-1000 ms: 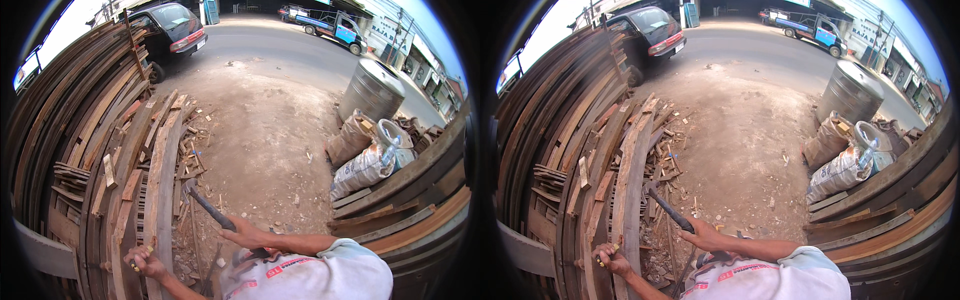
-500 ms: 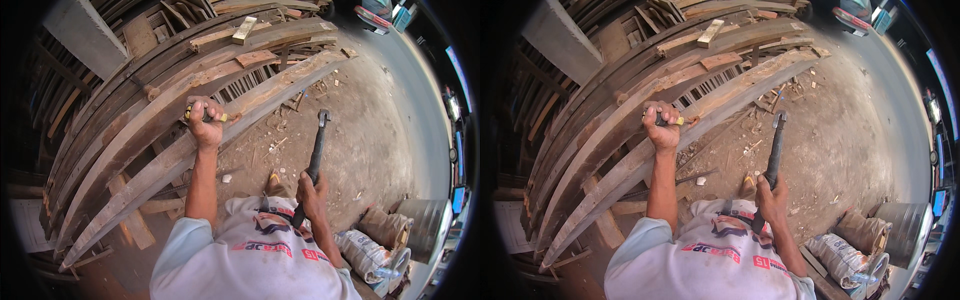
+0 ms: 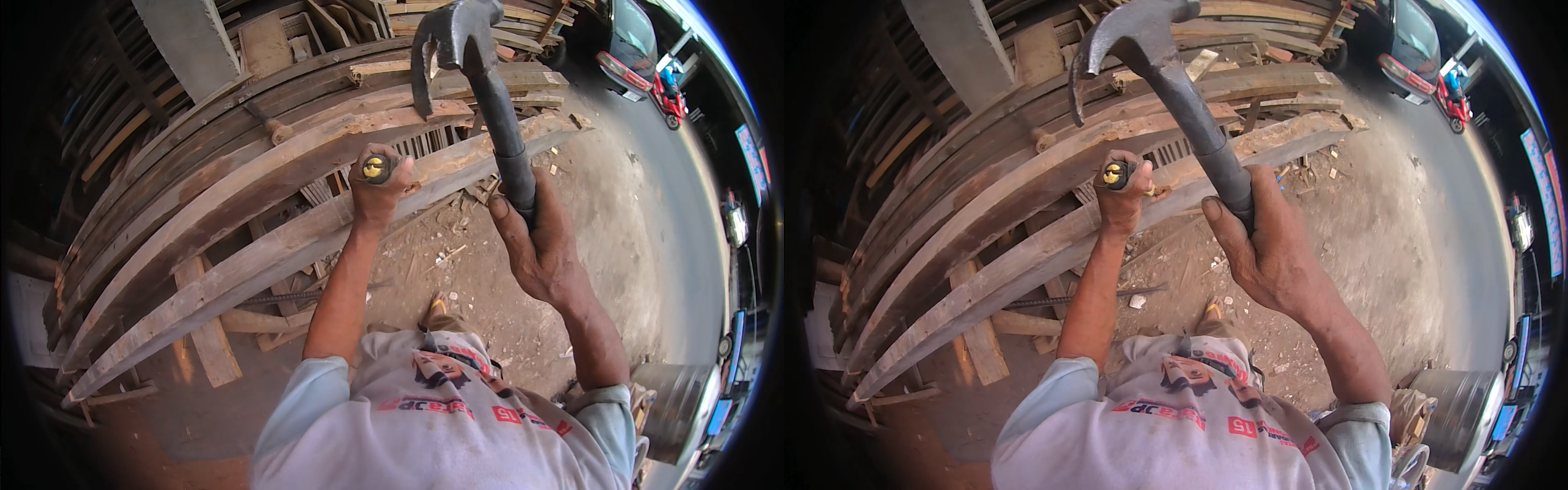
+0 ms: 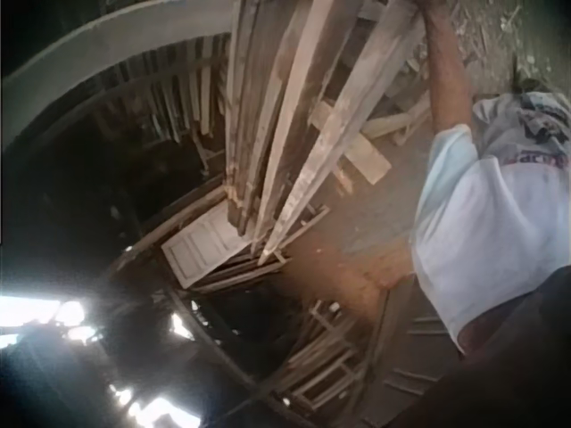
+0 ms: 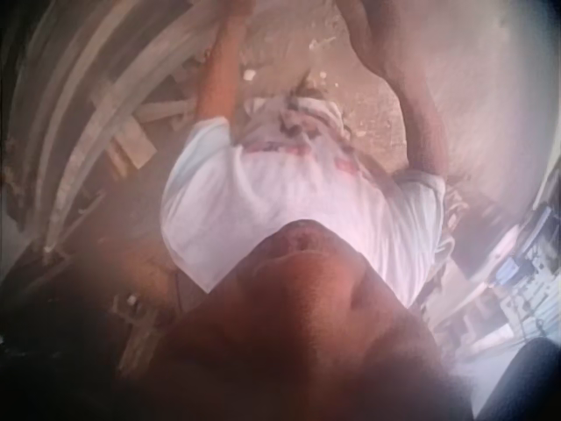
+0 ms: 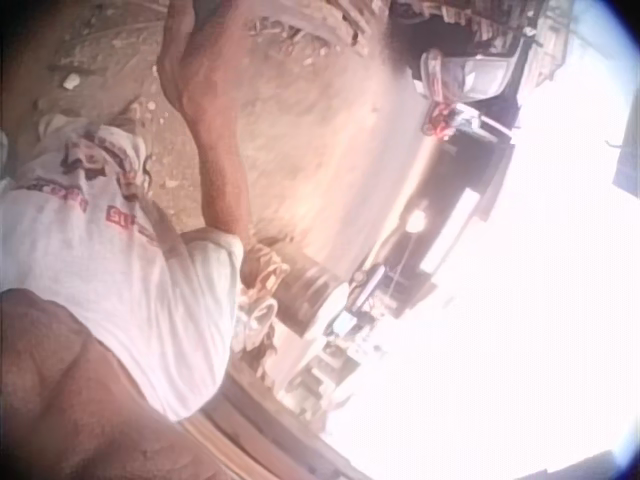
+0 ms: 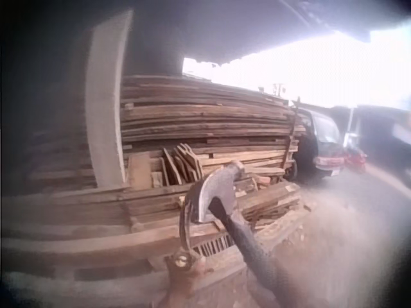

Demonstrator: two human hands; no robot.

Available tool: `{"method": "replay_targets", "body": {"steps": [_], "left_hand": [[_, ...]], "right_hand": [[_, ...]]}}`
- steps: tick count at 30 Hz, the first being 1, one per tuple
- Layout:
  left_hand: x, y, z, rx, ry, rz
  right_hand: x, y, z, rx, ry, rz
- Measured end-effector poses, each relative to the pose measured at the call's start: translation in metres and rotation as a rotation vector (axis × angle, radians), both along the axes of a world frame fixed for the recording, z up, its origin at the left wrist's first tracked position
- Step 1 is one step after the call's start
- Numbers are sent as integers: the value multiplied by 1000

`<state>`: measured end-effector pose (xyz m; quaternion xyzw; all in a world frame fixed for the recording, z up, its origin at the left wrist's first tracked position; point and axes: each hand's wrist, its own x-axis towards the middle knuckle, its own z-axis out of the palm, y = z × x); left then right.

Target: The person uses a hammer and a small wooden block to repeatedly strike a long wooden plank resting on a curved wooden structure. The person adjusts the plank's position and continues hammering along its length.

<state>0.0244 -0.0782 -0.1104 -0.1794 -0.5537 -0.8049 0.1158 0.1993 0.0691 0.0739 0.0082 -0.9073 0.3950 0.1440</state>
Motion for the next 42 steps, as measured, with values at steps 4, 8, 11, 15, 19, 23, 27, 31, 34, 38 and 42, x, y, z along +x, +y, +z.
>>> {"method": "replay_targets", "body": {"steps": [4,8,11,15,19,23,27,31,34,38,42], "left_hand": [[-1,2,-1,108,27,-97],[18,3,13,212,-119,-180],[9,-7,14,-10,56,-26],[3,3,-5,-1,6,-30],[-4,6,-10,23,5,-84],[0,-7,-2,-58,12,-111],[9,-10,2,-73,43,-60],[10,0,2,-115,128,-40],[18,-2,8,-18,133,-11],[9,0,3,115,118,-81],[13,-12,-1,-124,182,85]], "right_hand": [[-18,6,-5,576,-230,172],[-22,0,11,594,-262,238],[-17,-28,52,380,-161,143],[-19,-26,36,146,33,12],[-22,-4,9,714,-331,252],[-15,-33,39,555,-343,99],[-7,-45,56,-124,259,86],[-9,-16,9,148,218,156],[4,-25,12,805,-415,187],[4,-54,46,441,-164,31],[-2,-51,36,-345,527,282]]}}
